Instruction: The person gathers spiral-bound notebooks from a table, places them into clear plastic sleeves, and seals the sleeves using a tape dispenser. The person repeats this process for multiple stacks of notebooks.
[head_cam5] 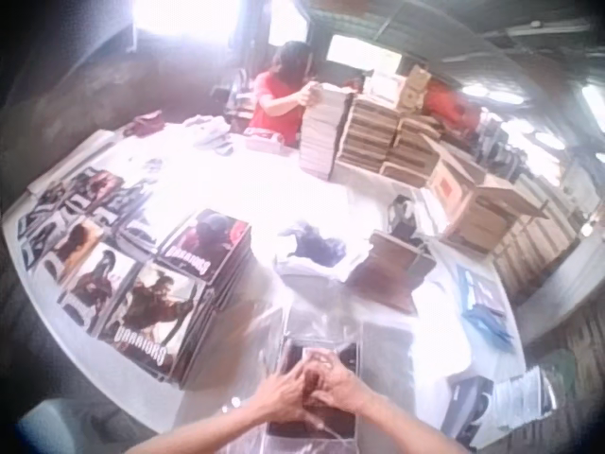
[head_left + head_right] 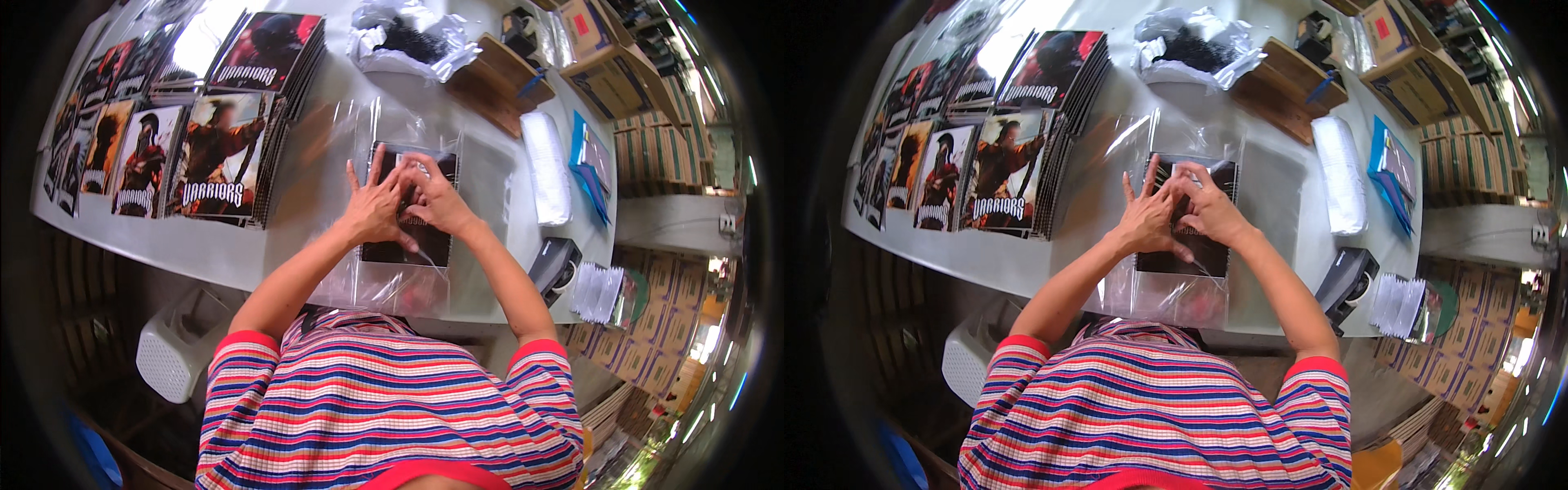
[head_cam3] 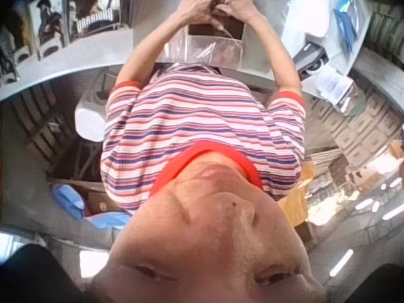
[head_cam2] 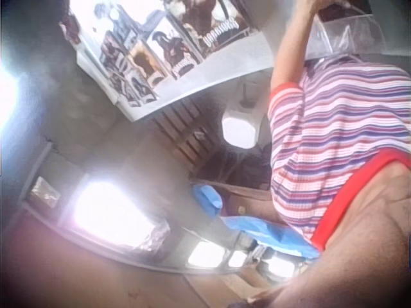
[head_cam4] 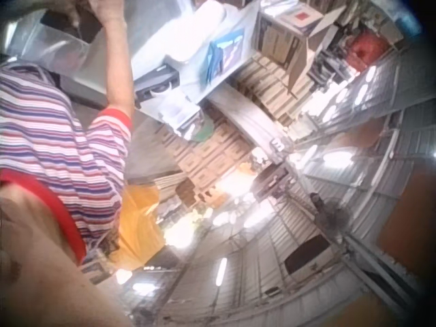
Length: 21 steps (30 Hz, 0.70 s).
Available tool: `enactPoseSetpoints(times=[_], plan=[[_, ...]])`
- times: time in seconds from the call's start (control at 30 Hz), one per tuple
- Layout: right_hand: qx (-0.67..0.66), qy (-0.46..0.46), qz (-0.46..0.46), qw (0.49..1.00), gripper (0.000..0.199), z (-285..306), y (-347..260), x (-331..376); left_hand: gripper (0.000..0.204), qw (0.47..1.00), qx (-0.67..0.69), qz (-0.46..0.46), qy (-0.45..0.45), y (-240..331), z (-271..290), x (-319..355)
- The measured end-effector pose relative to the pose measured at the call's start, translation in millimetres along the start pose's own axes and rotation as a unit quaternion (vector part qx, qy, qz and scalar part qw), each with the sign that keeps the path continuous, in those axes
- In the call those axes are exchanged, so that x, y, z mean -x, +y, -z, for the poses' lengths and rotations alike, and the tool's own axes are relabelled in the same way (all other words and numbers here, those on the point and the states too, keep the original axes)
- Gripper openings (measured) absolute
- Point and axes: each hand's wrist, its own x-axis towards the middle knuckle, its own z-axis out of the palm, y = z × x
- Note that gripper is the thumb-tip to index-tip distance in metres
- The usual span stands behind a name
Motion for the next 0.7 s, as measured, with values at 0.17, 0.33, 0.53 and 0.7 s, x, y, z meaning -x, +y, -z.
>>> enactPoseSetpoints(times=[0.17,0.33,0.53,0.7], plan=[[0.05,-0.027,0.013,0.998,0.118,2,-31,-8,0.079,0.933,0.3,-0.003,0.2,-48,-26,-5],[0.244,-0.021,-0.039,0.969,0.1,-11,-37,23,0.065,0.996,0.007,0.081,0.044,-25,-1,-6],[0.021,-0.03,-0.123,0.992,0.067,-88,-96,183,0.083,0.989,0.139,0.047,-0.005,-16,17,0],[0.145,0.56,-0.376,0.724,0.036,0,-81,264,0.081,0.99,0.138,0.016,0.021,-18,16,3]])
